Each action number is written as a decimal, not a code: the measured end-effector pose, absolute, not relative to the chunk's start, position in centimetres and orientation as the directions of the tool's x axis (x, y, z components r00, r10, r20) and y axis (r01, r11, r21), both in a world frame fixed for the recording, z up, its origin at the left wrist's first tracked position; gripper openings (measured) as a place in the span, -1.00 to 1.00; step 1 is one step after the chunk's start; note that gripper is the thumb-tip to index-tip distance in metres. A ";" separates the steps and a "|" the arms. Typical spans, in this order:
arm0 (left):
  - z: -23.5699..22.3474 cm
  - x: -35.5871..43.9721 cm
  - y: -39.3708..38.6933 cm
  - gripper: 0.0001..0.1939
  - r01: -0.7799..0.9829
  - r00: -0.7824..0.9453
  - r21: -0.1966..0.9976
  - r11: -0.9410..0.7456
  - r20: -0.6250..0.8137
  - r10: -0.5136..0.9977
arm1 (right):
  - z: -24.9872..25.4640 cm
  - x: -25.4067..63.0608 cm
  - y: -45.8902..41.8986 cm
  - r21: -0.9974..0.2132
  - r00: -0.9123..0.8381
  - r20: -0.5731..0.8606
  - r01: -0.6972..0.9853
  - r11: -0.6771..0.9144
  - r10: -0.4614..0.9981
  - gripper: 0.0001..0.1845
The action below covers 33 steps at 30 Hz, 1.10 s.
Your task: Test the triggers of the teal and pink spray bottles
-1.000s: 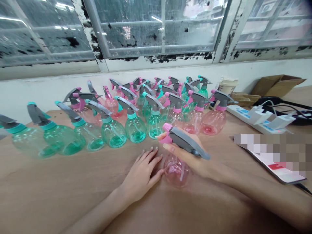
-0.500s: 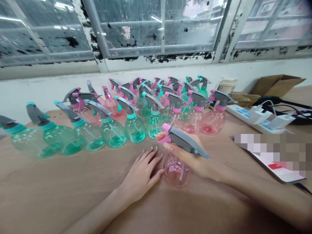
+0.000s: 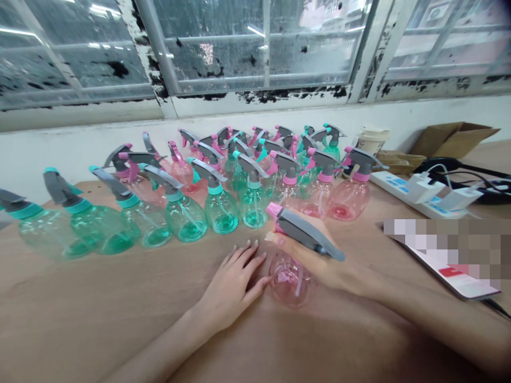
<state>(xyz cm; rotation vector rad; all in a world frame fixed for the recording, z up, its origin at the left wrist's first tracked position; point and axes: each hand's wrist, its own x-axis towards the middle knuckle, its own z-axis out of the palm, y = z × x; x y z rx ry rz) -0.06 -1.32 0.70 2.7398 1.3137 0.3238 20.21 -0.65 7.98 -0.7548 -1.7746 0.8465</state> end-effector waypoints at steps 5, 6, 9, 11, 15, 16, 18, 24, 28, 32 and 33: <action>0.9 0.0 -1.4 -0.53 0.763 0.606 0.167 -0.624 0.150 0.781 | 8.0 20.2 -0.7 -0.851 -0.323 0.447 0.132 0.508 0.834 -0.89; 0.9 0.0 -1.4 -0.53 0.764 0.606 0.165 -0.624 0.148 0.782 | 7.9 20.2 -0.8 -0.854 -0.321 0.440 0.138 0.501 0.839 -0.87; 0.8 0.0 -1.4 -0.53 0.769 0.604 0.157 -0.619 0.137 0.785 | 7.9 20.2 -0.8 -0.849 -0.312 0.435 0.172 0.500 0.845 -0.85; 0.7 0.0 -1.3 -0.53 0.770 0.605 0.154 -0.620 0.132 0.785 | 7.9 20.2 -0.8 -0.840 -0.302 0.443 0.188 0.508 0.844 -0.87; 0.7 -0.1 -1.3 -0.53 0.768 0.608 0.155 -0.622 0.133 0.783 | 8.0 20.2 -0.8 -0.841 -0.304 0.453 0.165 0.515 0.838 -0.90; 0.7 -0.1 -1.3 -0.53 0.767 0.608 0.156 -0.622 0.132 0.783 | 8.0 20.2 -0.8 -0.846 -0.309 0.449 0.154 0.510 0.839 -0.90; 0.8 -0.1 -1.4 -0.54 0.765 0.608 0.161 -0.623 0.134 0.782 | 8.2 20.2 -0.8 -0.856 -0.316 0.437 0.139 0.497 0.842 -0.89; 0.7 -0.1 -1.4 -0.54 0.759 0.608 0.176 -0.627 0.154 0.779 | 8.7 20.1 -0.9 -0.849 -0.325 0.438 0.158 0.505 0.838 -0.91; 0.8 0.0 -1.4 -0.54 0.766 0.604 0.170 -0.620 0.142 0.784 | 8.3 20.2 -0.5 -0.812 -0.344 0.495 0.143 0.565 0.798 -0.80; 0.9 -0.1 -1.5 -0.52 0.768 0.603 0.171 -0.618 0.136 0.786 | 7.8 20.5 -0.2 -0.779 -0.382 0.518 0.158 0.606 0.765 -0.78; 0.9 -0.1 -1.5 -0.52 0.765 0.604 0.173 -0.620 0.141 0.785 | 7.7 20.6 -0.2 -0.777 -0.383 0.514 0.172 0.606 0.768 -0.78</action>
